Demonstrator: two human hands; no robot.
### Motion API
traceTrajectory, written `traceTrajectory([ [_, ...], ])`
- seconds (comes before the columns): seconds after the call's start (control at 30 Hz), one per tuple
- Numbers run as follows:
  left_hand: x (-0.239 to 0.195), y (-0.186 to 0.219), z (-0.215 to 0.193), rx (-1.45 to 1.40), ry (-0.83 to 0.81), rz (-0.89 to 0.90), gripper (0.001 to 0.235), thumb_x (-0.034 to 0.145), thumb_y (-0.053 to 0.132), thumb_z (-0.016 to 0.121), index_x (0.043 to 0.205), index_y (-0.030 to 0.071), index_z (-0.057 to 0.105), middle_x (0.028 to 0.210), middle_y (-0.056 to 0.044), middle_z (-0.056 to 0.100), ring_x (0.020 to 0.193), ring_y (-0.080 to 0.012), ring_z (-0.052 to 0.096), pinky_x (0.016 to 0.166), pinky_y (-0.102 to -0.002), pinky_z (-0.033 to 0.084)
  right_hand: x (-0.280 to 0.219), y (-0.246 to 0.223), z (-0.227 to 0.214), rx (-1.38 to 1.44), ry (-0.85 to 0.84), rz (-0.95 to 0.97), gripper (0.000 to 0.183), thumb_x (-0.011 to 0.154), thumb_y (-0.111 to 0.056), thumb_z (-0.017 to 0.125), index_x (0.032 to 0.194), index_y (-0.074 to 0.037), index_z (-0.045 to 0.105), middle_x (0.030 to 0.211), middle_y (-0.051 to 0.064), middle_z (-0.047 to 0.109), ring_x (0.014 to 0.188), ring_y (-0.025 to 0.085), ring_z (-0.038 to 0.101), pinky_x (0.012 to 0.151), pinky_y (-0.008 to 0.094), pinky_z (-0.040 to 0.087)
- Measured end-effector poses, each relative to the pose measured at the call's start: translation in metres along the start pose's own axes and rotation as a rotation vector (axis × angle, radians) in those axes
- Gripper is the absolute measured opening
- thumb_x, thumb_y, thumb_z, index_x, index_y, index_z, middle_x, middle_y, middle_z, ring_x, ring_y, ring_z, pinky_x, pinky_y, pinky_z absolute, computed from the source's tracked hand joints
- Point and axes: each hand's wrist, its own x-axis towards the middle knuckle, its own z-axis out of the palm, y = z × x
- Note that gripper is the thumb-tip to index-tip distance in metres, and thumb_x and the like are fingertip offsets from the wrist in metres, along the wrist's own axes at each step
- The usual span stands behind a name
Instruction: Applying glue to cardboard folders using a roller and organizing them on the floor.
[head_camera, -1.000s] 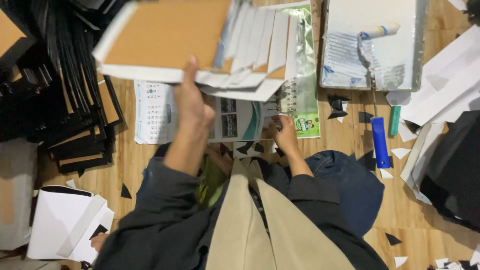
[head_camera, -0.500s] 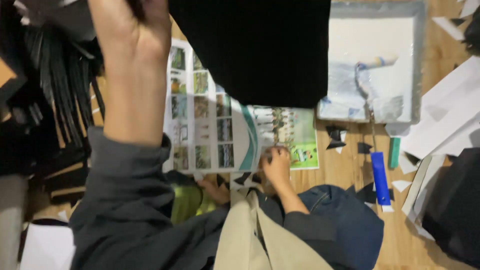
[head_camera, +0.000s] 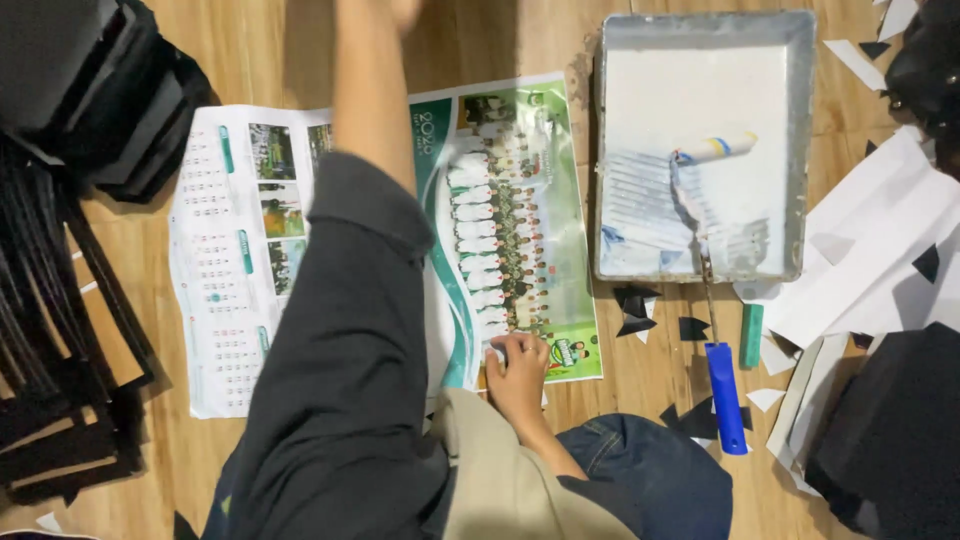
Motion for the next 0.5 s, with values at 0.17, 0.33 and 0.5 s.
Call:
traceTrajectory([
  [0.17, 0.012, -0.093, -0.085, 0.119, 0.096, -0.058, 0.097, 0.077, 0.055, 0.061, 0.147, 0.002, 0.019, 0.142, -0.035, 0.023, 0.13, -0.0562, 0.023, 0.089, -0.078, 0.026, 0.002, -0.009, -0.004, 0.018, -0.002, 0.009, 0.014, 0.077, -0.026, 0.066, 0.09, -0.02, 0.065, 0.095, 0.001, 0.05, 0.107, 0.03, 0.045, 0.094, 0.046, 0.037],
  [0.33, -0.111, -0.106, -0.171, 0.687, -0.025, 0.17, 0.041, 0.095, 0.007, 0.047, 0.134, -0.002, 0.038, 0.13, -0.027, 0.045, 0.124, -0.0425, 0.042, 0.1, -0.054, 0.041, 0.002, -0.002, 0.0, 0.01, -0.003, -0.017, 0.014, 0.076, -0.026, 0.066, 0.09, -0.022, 0.066, 0.094, 0.001, 0.052, 0.107, 0.031, 0.046, 0.094, 0.046, 0.038],
  [0.5, -0.206, -0.049, -0.264, 1.017, -0.121, 0.058, 0.041, 0.092, 0.015, 0.053, 0.131, 0.002, 0.046, 0.13, -0.025, 0.048, 0.122, -0.0415, 0.045, 0.101, -0.052, 0.039, 0.003, 0.003, -0.002, -0.035, -0.003, -0.091, 0.016, 0.077, -0.025, 0.066, 0.091, -0.018, 0.066, 0.095, 0.006, 0.053, 0.106, 0.035, 0.048, 0.092, 0.049, 0.04],
])
